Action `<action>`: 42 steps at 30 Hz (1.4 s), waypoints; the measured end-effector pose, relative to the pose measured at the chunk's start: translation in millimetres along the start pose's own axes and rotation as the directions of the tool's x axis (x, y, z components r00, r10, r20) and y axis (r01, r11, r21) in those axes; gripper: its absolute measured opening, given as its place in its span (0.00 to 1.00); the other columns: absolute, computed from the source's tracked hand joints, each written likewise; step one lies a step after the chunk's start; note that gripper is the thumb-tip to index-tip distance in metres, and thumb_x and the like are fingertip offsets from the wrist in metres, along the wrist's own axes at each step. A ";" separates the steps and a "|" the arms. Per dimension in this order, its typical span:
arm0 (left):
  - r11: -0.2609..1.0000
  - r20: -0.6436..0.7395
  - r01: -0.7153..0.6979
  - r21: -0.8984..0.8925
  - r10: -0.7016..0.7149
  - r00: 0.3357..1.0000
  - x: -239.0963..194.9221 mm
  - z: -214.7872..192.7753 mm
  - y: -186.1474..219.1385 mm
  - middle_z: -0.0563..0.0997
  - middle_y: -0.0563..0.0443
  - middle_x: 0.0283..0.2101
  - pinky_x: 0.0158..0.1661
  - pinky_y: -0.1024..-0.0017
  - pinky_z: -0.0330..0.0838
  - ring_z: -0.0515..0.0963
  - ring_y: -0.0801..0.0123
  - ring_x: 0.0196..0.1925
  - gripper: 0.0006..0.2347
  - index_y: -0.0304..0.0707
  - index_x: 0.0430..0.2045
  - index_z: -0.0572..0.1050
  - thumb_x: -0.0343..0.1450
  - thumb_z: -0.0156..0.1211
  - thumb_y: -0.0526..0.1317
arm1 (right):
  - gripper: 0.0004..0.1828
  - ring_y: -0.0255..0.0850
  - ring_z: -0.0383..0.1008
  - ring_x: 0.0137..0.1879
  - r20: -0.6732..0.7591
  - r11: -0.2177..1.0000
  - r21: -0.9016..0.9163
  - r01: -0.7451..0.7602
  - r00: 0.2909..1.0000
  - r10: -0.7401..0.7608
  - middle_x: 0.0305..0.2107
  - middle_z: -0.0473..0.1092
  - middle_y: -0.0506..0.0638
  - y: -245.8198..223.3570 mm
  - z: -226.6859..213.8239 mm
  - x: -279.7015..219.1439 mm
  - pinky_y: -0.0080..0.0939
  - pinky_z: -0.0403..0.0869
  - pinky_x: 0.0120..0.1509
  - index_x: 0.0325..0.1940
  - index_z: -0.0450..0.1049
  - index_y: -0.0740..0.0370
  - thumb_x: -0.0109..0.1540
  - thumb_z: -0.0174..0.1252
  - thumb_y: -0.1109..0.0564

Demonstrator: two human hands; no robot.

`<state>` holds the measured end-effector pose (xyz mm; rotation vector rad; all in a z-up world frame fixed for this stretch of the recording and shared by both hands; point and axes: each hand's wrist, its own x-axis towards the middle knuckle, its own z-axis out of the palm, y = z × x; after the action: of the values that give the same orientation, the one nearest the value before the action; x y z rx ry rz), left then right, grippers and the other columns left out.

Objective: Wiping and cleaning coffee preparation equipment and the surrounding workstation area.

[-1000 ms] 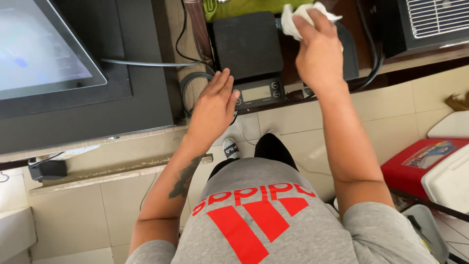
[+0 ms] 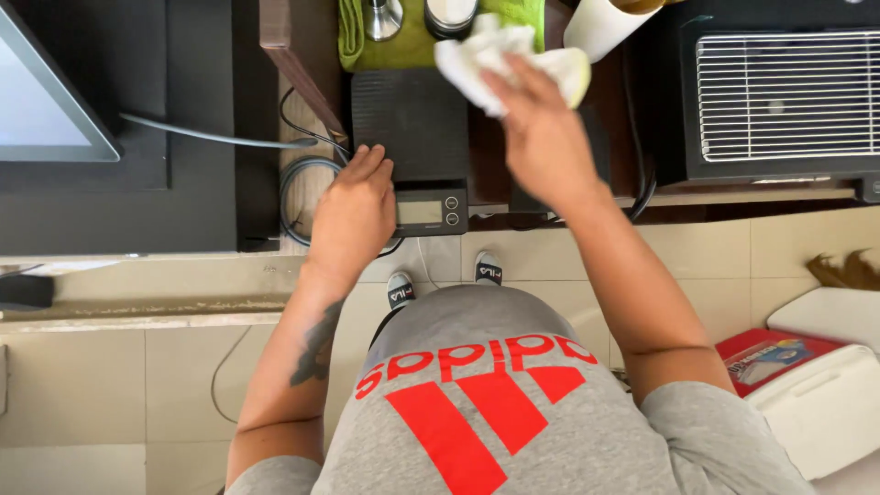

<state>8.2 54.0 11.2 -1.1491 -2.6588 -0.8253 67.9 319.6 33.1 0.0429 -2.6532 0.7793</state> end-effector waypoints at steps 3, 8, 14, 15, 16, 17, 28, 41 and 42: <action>0.999 0.025 0.044 -0.010 -0.044 0.999 0.1 -4.1 2.8 0.79 0.35 0.58 0.58 0.58 0.73 0.77 0.46 0.62 0.13 0.26 0.46 0.79 0.67 0.56 0.27 | 0.35 0.58 0.65 0.70 0.345 0.906 0.022 0.423 0.848 -0.404 0.65 0.66 0.59 -14.6 -0.6 -19.6 0.53 0.67 0.71 0.60 0.76 0.61 0.47 0.57 0.69; 0.996 0.008 0.088 -0.027 -0.087 0.996 -0.2 0.1 2.0 0.80 0.37 0.58 0.57 0.58 0.73 0.77 0.48 0.63 0.13 0.28 0.45 0.80 0.67 0.55 0.26 | 0.26 0.55 0.67 0.67 0.587 0.957 0.160 0.242 0.756 -0.289 0.63 0.70 0.52 -26.2 -54.2 -29.5 0.50 0.70 0.66 0.53 0.79 0.57 0.53 0.57 0.70; 0.993 -0.012 0.109 -0.044 -0.110 0.994 1.7 3.8 0.4 0.80 0.37 0.57 0.58 0.58 0.73 0.77 0.49 0.62 0.13 0.28 0.45 0.81 0.69 0.54 0.27 | 0.27 0.57 0.68 0.61 0.453 0.874 0.269 0.404 0.748 -0.485 0.61 0.70 0.53 -52.1 -6.3 -19.5 0.49 0.69 0.66 0.55 0.79 0.60 0.52 0.56 0.71; 0.992 -0.013 0.120 -0.050 -0.120 0.993 1.3 4.7 -0.7 0.80 0.37 0.57 0.58 0.58 0.73 0.77 0.49 0.62 0.13 0.29 0.45 0.81 0.69 0.54 0.27 | 0.27 0.56 0.68 0.60 0.439 0.838 0.269 0.475 0.713 -0.546 0.60 0.71 0.52 -53.9 11.9 -20.0 0.49 0.69 0.67 0.55 0.79 0.61 0.52 0.55 0.71; 0.991 -0.014 0.123 -0.048 -0.124 0.992 1.1 3.8 -0.1 0.80 0.37 0.57 0.58 0.58 0.73 0.77 0.49 0.62 0.13 0.29 0.45 0.81 0.69 0.54 0.27 | 0.27 0.56 0.68 0.60 0.440 0.836 0.272 0.477 0.711 -0.549 0.60 0.71 0.52 -49.8 5.8 -22.4 0.49 0.69 0.67 0.55 0.79 0.61 0.52 0.55 0.71; 0.991 -0.018 0.124 -0.056 -0.126 0.992 0.9 2.7 0.2 0.80 0.37 0.57 0.58 0.58 0.73 0.77 0.49 0.62 0.13 0.28 0.45 0.81 0.69 0.53 0.26 | 0.27 0.57 0.68 0.59 0.514 0.859 0.256 0.444 0.690 -0.510 0.61 0.71 0.53 -45.8 0.0 -24.5 0.48 0.69 0.64 0.53 0.79 0.60 0.51 0.55 0.71; 0.992 -0.012 0.122 -0.021 -0.123 0.992 2.5 4.5 5.3 0.80 0.37 0.57 0.57 0.59 0.73 0.77 0.49 0.62 0.12 0.26 0.42 0.81 0.68 0.54 0.26 | 0.26 0.57 0.69 0.53 0.421 0.936 0.046 0.349 0.843 -0.335 0.57 0.73 0.50 -54.0 -45.1 -17.6 0.48 0.72 0.57 0.53 0.80 0.57 0.51 0.57 0.68; 0.998 -0.091 0.067 0.009 -0.066 0.994 12.8 7.8 13.2 0.78 0.33 0.58 0.61 0.57 0.70 0.74 0.43 0.64 0.13 0.24 0.48 0.78 0.72 0.61 0.33 | 0.22 0.58 0.70 0.56 0.174 0.941 -0.002 0.340 0.926 -0.334 0.60 0.72 0.54 -32.9 -9.8 9.7 0.51 0.72 0.63 0.51 0.79 0.58 0.55 0.57 0.70; 0.998 -0.068 0.061 0.030 -0.059 0.996 13.5 11.0 12.5 0.77 0.33 0.59 0.60 0.57 0.70 0.74 0.43 0.64 0.14 0.24 0.48 0.78 0.71 0.62 0.35 | 0.22 0.58 0.70 0.57 0.139 0.917 -0.014 0.398 0.909 -0.392 0.60 0.72 0.54 -35.4 8.1 10.6 0.52 0.71 0.64 0.50 0.78 0.59 0.53 0.57 0.70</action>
<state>8.5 75.4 11.7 -1.0207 -2.6534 -0.8124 59.9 286.2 49.0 0.6238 -2.6505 0.6001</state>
